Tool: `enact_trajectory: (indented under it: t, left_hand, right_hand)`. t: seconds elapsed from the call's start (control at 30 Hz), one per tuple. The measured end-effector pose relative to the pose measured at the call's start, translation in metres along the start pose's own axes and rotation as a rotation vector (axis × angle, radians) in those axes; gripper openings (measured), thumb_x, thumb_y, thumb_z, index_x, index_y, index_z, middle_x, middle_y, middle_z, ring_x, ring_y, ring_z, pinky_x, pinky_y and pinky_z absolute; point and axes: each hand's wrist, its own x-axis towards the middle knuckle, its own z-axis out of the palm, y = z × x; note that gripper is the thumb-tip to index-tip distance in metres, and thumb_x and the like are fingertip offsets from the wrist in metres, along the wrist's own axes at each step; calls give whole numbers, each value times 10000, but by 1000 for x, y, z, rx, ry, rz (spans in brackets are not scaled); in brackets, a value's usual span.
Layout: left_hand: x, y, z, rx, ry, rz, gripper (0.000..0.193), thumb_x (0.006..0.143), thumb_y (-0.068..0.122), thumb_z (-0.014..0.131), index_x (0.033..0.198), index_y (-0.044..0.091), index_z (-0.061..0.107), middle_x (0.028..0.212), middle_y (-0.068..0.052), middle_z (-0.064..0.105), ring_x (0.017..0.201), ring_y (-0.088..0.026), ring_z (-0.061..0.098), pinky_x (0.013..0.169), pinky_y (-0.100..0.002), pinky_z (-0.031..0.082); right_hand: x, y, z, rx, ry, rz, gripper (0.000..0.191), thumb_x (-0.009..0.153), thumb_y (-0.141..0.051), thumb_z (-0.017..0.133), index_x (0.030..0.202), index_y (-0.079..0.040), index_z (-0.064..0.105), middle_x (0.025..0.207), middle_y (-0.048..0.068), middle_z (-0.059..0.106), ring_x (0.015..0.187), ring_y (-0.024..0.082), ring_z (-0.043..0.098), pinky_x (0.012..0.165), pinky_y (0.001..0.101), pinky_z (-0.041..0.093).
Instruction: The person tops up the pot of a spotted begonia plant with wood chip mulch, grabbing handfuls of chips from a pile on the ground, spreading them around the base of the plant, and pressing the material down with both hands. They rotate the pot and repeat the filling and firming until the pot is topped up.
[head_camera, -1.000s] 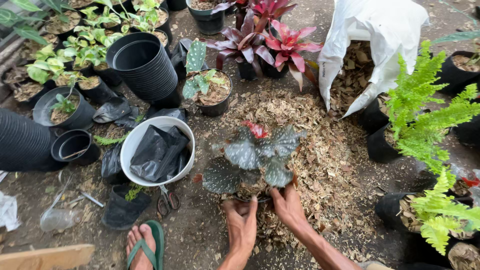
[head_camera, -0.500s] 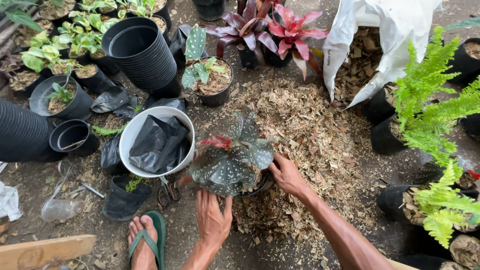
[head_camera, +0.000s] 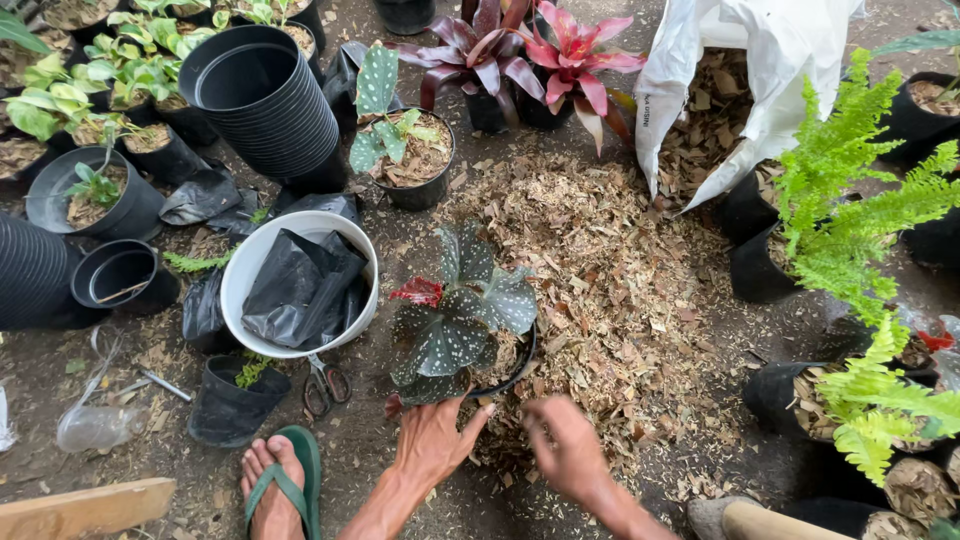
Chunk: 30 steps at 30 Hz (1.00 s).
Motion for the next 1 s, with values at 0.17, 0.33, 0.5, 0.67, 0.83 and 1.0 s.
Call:
enact_trajectory:
  t: [0.17,0.33,0.5,0.67,0.83,1.0]
  left_hand:
    - [-10,-3,16,-64,413,310,381,1026,332,564,1240,32,661,977,-166,759,721,-252,705,682,-389,591]
    - [-21,9,25,112,512,394,463,951,269,606,1338,15,593,1078,-184,745,766,-287,696,661,-402,582]
    - [-15,14,22,-36,173,167,557,991,272,571,1484,33,475,997,-171,745,709,-255,700,647,-392,597]
    - [-7,11,29,82,565,502,430,1061,252,565,1430,40,505,1109,-212,718,804,-244,711,691,-335,612]
    - [-2,11,35,-22,60,84,512,1014,258,543,1493,87,491,742,-83,712,461,-150,571,376,-291,460]
    - [2,10,35,36,51,152,525,1032,261,512,1517,84,419,605,-31,594,415,-109,436,327,-281,381]
  right_hand:
    - [-40,-41,62,-147,-224,-539,506,937,-249,630,1373,-22,508,1386,223,578,1297,354,568,1054,521,481]
    - [-27,-36,61,-280,-423,-557,568,1002,-422,467,1399,-17,445,1369,255,577,1256,396,581,1044,550,482]
    - [-3,2,18,147,-971,446,513,1101,-398,283,1369,-46,543,1023,262,693,885,406,677,819,493,611]
    - [3,27,-11,40,-246,179,485,1041,-290,513,1442,-20,474,1132,273,651,967,320,665,839,449,588]
    - [-14,41,-36,-157,327,179,655,852,-475,713,1358,-106,521,1247,215,602,1168,300,599,980,473,556]
    - [-40,50,-50,-448,534,290,1380,516,-786,715,1511,-11,154,1540,325,117,1442,466,166,1145,670,214]
